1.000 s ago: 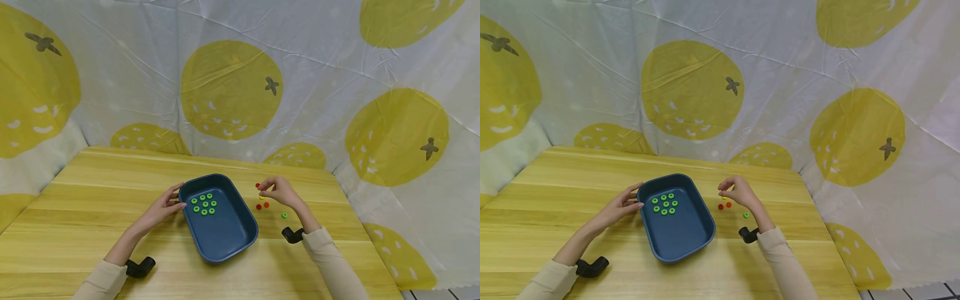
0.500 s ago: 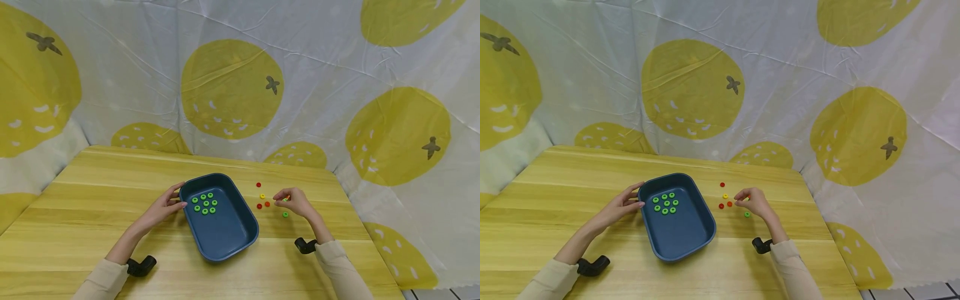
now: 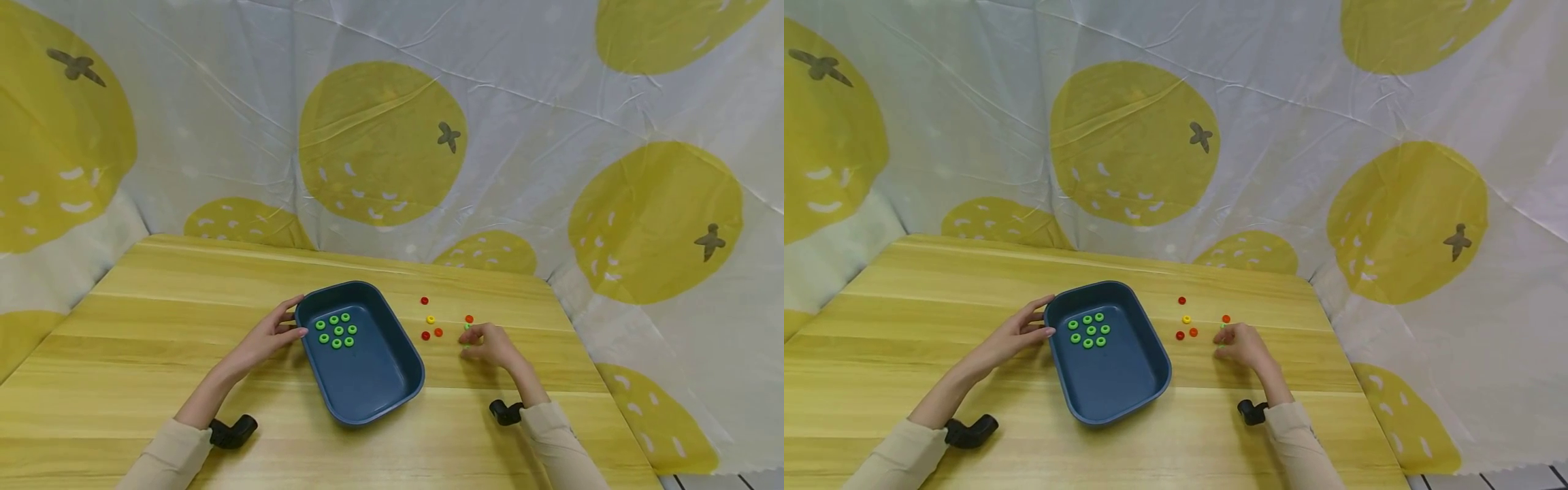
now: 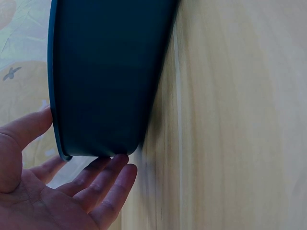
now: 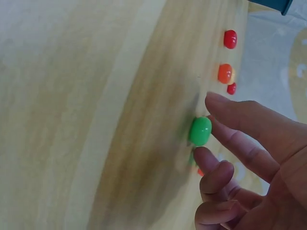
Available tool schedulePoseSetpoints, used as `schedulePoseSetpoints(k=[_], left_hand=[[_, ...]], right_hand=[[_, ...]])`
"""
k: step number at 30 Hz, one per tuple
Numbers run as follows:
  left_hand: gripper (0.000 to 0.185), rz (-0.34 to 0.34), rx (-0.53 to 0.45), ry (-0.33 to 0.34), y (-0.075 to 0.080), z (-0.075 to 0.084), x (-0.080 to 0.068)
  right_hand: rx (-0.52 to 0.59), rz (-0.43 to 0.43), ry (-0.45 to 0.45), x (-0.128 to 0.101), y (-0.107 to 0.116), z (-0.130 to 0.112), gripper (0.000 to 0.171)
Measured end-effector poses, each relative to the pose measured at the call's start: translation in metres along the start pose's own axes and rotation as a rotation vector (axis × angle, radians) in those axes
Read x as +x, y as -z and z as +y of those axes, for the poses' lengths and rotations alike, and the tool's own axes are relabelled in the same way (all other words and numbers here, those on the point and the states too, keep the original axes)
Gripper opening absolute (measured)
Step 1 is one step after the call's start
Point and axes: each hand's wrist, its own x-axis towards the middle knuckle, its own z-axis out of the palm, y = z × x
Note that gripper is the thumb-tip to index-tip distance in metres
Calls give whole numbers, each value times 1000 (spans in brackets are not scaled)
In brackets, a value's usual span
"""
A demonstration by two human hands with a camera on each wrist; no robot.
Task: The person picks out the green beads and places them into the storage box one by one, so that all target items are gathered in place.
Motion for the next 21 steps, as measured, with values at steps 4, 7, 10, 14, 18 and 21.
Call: schedulePoseSetpoints(k=[4,7,10,14,18,21], left_hand=[[69,3,3,1,0,0,0],[68,5,4,2,-1,0,0],[68,5,9,2,0,0,1],[67,10,18,2,0,1,1],[67,10,11,1,-1,2,-1],[67,7,2,0,-1,2,-1]], right_hand=[[32,22,-18,0,-4,2,13],[62,30,-26,-1,-6,2,11],[73,38,-25,-2,-7,2,10],[72,46,-19,-2,-6,3,9],[67,55,-8,0,-5,3,8],[63,67,5,3,-5,1,8]])
